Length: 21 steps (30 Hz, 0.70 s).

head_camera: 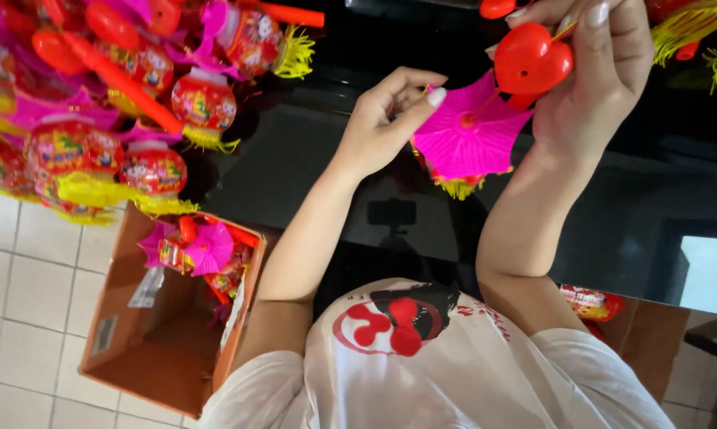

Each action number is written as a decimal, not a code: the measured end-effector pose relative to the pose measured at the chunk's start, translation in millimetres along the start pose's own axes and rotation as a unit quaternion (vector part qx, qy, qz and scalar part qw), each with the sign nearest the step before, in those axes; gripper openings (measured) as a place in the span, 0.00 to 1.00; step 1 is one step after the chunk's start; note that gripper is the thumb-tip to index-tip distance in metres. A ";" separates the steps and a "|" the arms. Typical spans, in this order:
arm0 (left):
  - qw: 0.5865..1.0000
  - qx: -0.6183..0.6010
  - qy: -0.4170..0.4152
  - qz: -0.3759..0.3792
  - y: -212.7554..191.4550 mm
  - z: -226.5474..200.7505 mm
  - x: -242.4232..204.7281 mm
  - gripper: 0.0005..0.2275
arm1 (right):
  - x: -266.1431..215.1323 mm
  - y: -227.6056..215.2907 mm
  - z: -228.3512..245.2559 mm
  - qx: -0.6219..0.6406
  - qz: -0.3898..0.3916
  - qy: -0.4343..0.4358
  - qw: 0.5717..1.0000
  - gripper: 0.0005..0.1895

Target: Assembling small decorative lanterns by inserting components into handles and attaching them to the lantern bodies.

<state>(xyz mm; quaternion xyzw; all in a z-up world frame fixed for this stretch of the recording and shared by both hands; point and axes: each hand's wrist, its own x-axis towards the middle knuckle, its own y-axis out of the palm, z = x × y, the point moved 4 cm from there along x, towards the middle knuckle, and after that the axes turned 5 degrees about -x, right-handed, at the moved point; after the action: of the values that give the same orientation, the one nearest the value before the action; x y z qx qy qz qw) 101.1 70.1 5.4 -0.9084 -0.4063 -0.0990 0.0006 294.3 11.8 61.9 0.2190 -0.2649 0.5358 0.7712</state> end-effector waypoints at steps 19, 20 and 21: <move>0.989 -0.042 0.026 -0.141 0.9 76.2 -31.7 0.13 | -11.4 -78.2 -62.8 0.089 -0.265 0.017 0.960 0.12; 0.975 0.055 0.106 -0.190 3.4 60.8 -38.8 0.20 | -11.8 -78.4 -64.4 0.080 -0.258 -0.016 0.963 0.12; 0.975 0.057 0.106 -0.187 4.2 53.0 -40.6 0.20 | -7.4 -61.8 -50.8 0.081 -0.262 -0.017 0.962 0.12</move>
<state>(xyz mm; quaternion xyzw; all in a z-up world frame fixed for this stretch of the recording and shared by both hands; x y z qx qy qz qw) 87.3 41.7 -53.6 -0.7992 -0.5713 -0.1697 0.0773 359.3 17.8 15.1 0.3513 -0.1669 0.3311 0.8597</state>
